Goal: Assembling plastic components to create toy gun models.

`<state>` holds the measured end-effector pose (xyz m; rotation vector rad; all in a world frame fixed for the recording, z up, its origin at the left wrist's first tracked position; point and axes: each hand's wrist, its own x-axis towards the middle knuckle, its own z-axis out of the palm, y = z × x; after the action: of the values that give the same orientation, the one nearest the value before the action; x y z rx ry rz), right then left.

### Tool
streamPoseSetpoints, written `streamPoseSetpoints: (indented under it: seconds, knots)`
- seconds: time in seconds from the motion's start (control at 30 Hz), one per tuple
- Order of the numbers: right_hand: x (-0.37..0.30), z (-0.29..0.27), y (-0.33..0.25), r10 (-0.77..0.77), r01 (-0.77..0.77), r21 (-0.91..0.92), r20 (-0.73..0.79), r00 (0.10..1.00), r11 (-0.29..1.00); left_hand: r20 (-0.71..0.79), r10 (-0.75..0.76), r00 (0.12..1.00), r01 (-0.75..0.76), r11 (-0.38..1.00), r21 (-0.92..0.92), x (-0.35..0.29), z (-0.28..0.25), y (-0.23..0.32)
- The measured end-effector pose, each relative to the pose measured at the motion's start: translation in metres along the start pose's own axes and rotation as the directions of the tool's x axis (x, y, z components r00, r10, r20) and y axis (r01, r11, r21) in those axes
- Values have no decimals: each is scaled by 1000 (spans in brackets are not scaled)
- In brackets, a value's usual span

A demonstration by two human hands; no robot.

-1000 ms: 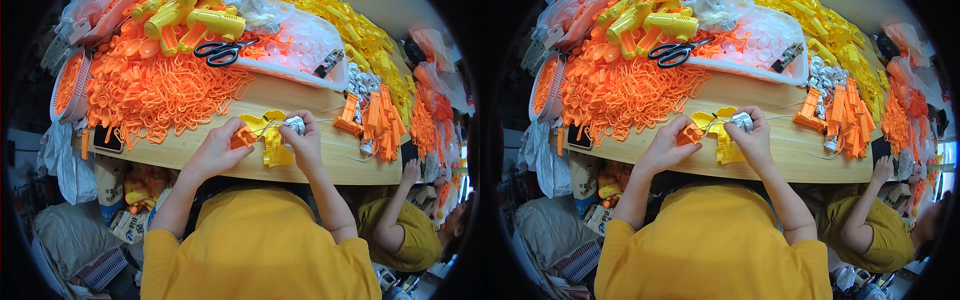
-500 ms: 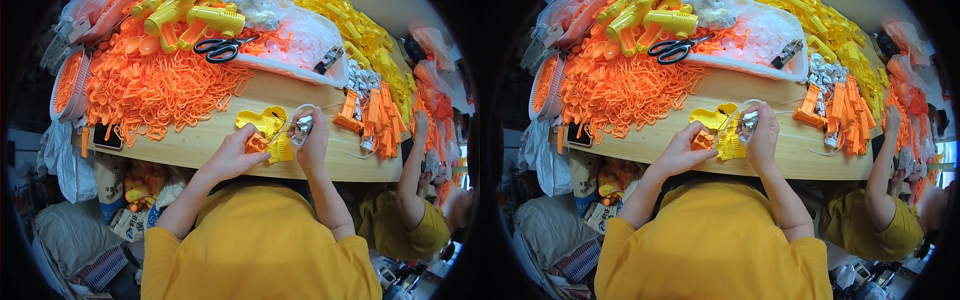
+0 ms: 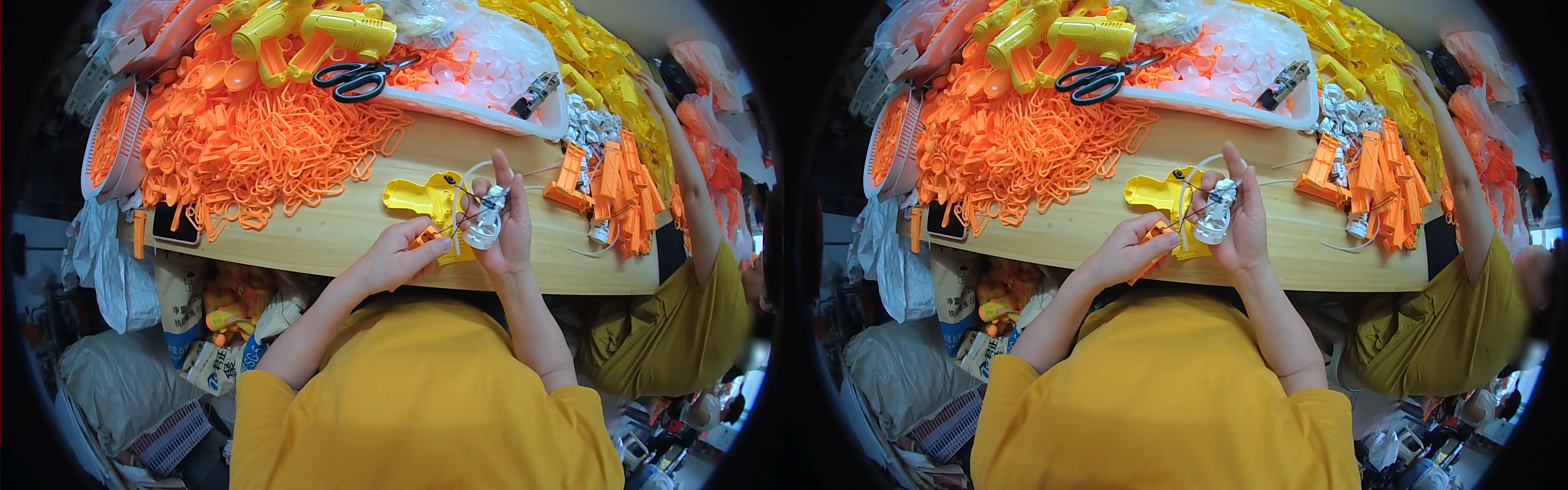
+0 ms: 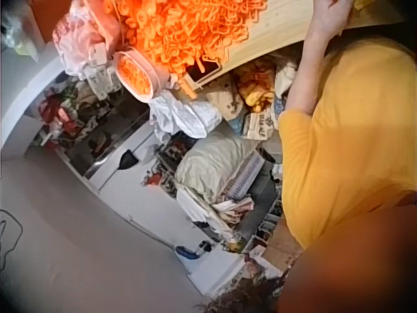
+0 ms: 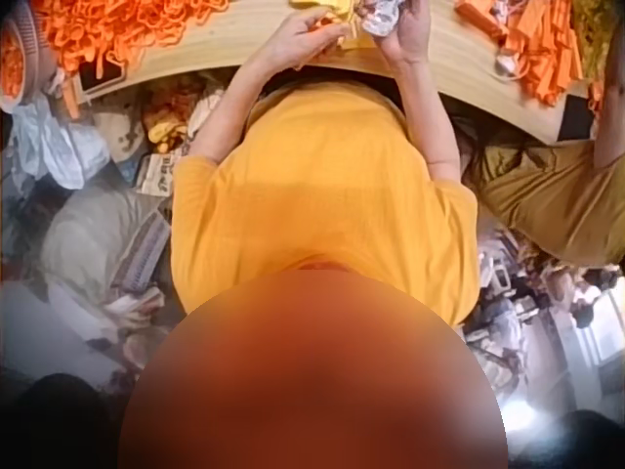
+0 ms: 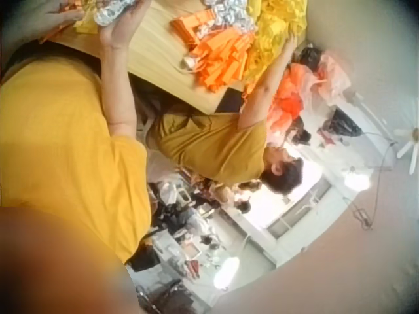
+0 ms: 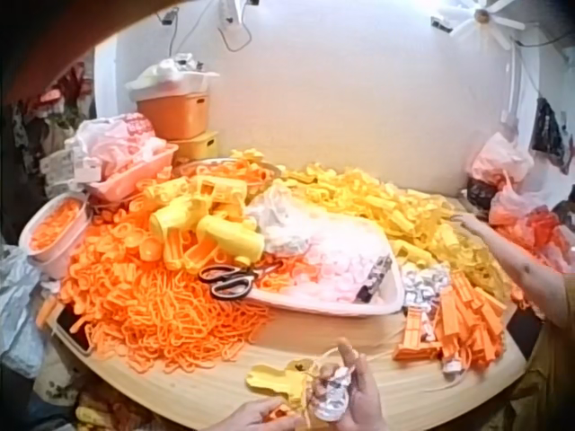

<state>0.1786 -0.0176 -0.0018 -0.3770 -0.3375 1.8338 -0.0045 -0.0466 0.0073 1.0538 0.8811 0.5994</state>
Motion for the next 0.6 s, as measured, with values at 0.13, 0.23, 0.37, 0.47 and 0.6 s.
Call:
streamPoseSetpoints:
  seconds: [0.13,0.23,0.37,0.47,0.6]
  knots:
    - [0,6,2,-231,205,-284,-62,971,937,-16,-52,999,52,999,3,2,6,-5]
    - [0,7,2,-380,305,-506,-49,924,807,-15,-46,999,46,999,8,2,7,-6]
    - [-1,9,2,-389,312,-499,-55,920,808,-44,-22,999,22,1000,5,2,8,-9]
    - [-8,-4,6,-512,375,-798,98,853,471,-75,14,997,-8,997,77,2,7,-9]
    - [-3,-16,6,-629,582,-807,507,589,-106,-74,11,997,-5,997,79,3,12,-2]
